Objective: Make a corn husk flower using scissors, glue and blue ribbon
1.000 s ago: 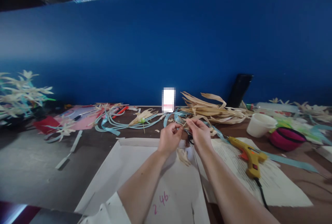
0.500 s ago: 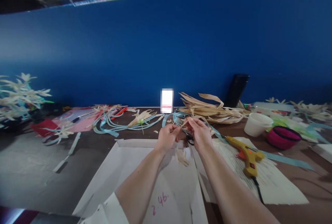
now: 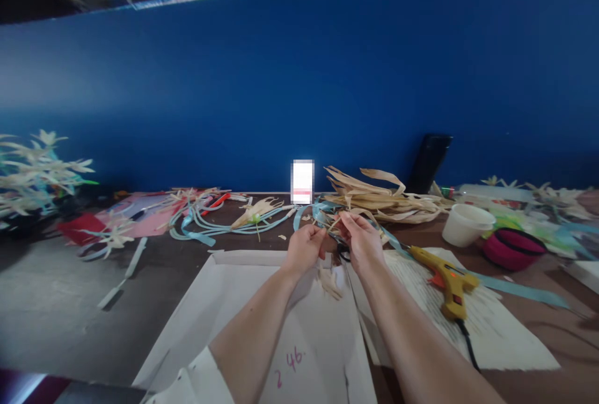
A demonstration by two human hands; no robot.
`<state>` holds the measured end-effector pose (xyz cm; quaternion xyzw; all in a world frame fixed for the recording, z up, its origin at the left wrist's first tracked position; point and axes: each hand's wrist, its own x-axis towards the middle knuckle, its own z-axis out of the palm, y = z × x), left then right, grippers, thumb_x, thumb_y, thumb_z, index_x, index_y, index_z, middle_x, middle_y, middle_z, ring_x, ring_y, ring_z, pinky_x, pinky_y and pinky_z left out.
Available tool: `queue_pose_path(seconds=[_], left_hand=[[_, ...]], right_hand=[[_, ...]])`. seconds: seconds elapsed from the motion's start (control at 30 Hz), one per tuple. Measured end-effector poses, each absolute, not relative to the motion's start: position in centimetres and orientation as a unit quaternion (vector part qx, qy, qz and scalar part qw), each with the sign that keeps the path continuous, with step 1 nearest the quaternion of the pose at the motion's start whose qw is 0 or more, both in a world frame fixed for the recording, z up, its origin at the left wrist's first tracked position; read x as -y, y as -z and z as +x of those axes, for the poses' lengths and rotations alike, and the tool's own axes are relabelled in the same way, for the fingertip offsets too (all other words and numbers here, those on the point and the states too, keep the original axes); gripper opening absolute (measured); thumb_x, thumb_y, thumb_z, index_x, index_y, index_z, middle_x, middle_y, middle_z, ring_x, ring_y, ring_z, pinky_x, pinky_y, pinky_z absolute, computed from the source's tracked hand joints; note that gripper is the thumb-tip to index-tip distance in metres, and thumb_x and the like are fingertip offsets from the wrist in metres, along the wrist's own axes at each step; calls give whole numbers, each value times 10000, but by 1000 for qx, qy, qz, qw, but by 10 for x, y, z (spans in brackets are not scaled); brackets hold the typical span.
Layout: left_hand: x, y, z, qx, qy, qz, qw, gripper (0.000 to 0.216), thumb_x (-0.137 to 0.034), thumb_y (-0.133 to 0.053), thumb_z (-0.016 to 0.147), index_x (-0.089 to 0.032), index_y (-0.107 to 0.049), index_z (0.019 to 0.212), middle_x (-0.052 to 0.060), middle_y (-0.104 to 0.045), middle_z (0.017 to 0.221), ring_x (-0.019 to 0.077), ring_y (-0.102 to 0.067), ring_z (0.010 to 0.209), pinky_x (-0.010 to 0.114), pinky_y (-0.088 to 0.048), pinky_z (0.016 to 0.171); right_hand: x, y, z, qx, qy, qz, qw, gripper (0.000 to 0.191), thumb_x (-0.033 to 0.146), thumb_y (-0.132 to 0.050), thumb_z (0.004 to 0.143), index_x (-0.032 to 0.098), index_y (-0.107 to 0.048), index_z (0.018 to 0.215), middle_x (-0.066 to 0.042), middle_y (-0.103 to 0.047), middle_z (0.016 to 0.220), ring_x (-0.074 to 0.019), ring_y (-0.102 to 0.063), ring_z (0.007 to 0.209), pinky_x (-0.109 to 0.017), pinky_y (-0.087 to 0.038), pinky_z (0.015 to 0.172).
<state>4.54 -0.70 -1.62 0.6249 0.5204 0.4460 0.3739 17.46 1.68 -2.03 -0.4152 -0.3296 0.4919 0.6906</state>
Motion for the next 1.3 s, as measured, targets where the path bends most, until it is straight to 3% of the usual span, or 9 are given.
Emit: queue_pose_path(seconds=[0.37, 0.53, 0.6, 0.73, 0.87, 1.03, 1.3], left_hand=[[6, 22, 45, -516, -433, 649, 353, 322, -395, -451, 849, -181, -626, 683, 3, -576, 508, 123, -536, 518, 226, -373, 545], [1, 20, 38, -536, -501, 623, 269, 218, -367, -572, 780, -189, -695, 754, 31, -655, 802, 149, -591, 786, 243, -422, 722], [-2, 20, 36, -523, -521, 607, 295, 203, -349, -594, 765, -194, -711, 825, 35, -663, 853, 154, -595, 825, 251, -431, 762], [-4, 23, 37, -468, -502, 589, 427, 268, -371, -601, 753, -170, -721, 883, 47, -683, 825, 156, -611, 776, 254, -460, 722], [-5, 26, 39, -443, -482, 574, 492, 323, -367, -652, 702, -138, -720, 920, 61, -684, 825, 145, -607, 723, 251, -464, 695], [-8, 30, 39, -426, -477, 570, 516, 331, -366, -676, 666, -120, -724, 882, 39, -642, 694, 96, -541, 577, 224, -435, 592], [-5, 25, 41, -430, -472, 545, 544, 288, -343, -675, 672, -113, -703, 843, -49, -456, 421, 42, -347, 345, 189, -265, 364]], right_hand=[[-17, 21, 176, 349, -474, -407, 698, 282, 399, -800, 533, 204, -644, 664, 2, -652, 675, -114, -564, 566, -228, -434, 494], [-15, 16, 180, 377, -476, -407, 683, 278, 401, -793, 549, 203, -660, 691, -2, -650, 717, -111, -559, 591, -227, -436, 513], [-14, 16, 180, 387, -479, -410, 673, 281, 408, -792, 548, 203, -662, 690, -5, -652, 726, -117, -558, 599, -231, -435, 517], [-15, 19, 178, 404, -497, -406, 652, 278, 409, -792, 557, 192, -673, 685, -6, -655, 721, -104, -536, 585, -226, -427, 532], [-14, 21, 177, 408, -520, -399, 636, 261, 401, -784, 581, 188, -681, 690, -4, -648, 696, -93, -531, 583, -207, -418, 536], [-12, 18, 179, 410, -550, -387, 616, 234, 385, -781, 594, 196, -682, 690, 2, -654, 721, -86, -532, 587, -200, -419, 540], [-11, 14, 180, 386, -577, -381, 611, 234, 354, -802, 553, 194, -675, 667, -4, -661, 706, -92, -544, 582, -204, -427, 535]])
